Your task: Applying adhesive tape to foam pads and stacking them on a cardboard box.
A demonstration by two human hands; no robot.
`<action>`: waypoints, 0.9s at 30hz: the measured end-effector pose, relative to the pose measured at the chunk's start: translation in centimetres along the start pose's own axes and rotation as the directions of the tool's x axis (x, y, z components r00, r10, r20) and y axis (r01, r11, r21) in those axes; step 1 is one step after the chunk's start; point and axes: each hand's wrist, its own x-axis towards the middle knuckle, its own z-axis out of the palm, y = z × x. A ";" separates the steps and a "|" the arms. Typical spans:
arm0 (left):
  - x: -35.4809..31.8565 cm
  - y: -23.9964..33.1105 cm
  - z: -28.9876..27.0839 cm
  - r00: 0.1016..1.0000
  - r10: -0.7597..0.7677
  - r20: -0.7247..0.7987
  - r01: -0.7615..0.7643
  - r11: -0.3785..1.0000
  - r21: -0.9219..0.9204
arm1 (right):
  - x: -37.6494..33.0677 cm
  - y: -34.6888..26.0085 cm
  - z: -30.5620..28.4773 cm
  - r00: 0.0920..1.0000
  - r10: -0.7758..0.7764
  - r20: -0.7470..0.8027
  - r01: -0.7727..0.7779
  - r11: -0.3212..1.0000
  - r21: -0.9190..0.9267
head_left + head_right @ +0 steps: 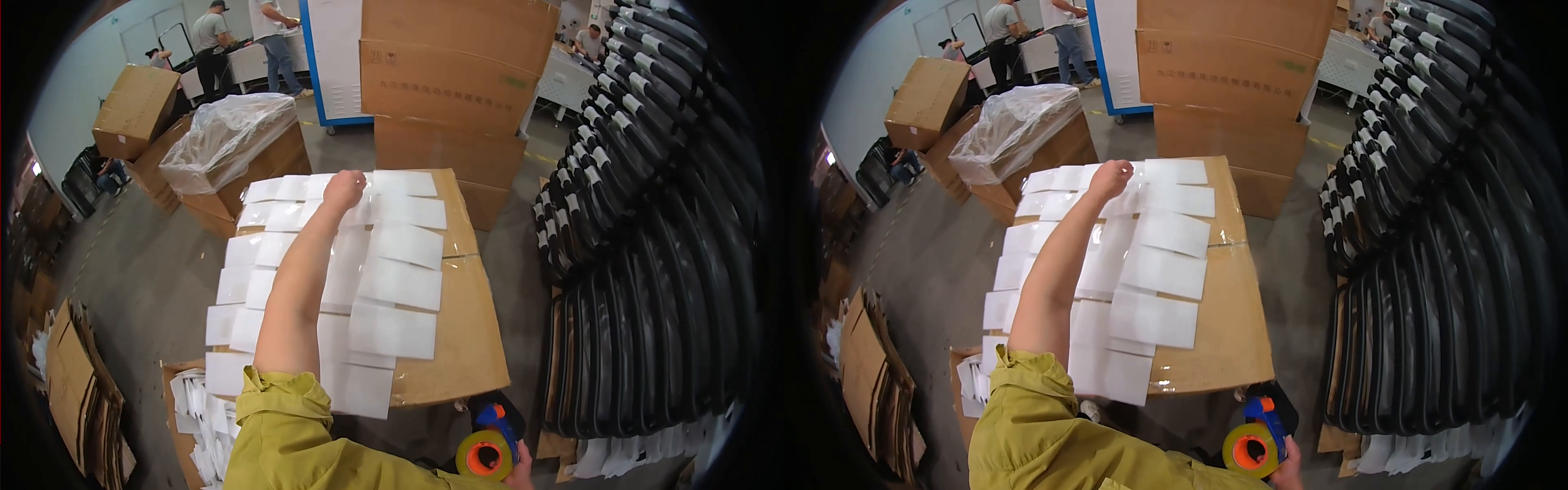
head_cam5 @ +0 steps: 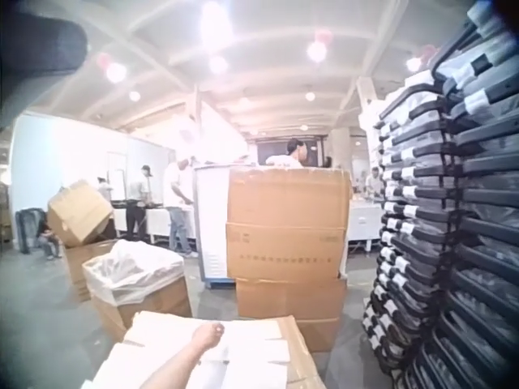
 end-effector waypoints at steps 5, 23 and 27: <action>2.9 0.0 1.1 0.972 -0.005 0.235 0.021 0.998 -0.064 | 0.4 0.3 -0.3 0.991 0.021 -0.133 -0.017 0.999 0.030; 3.1 1.0 0.7 0.913 -0.024 0.406 0.031 0.999 -0.010 | 0.5 -0.1 -0.2 0.981 -0.087 -0.171 0.045 0.971 -0.237; 2.9 1.5 0.0 0.905 -0.040 0.423 0.031 0.999 0.028 | 0.4 -0.1 0.0 0.973 -0.115 -0.198 0.061 0.964 -0.259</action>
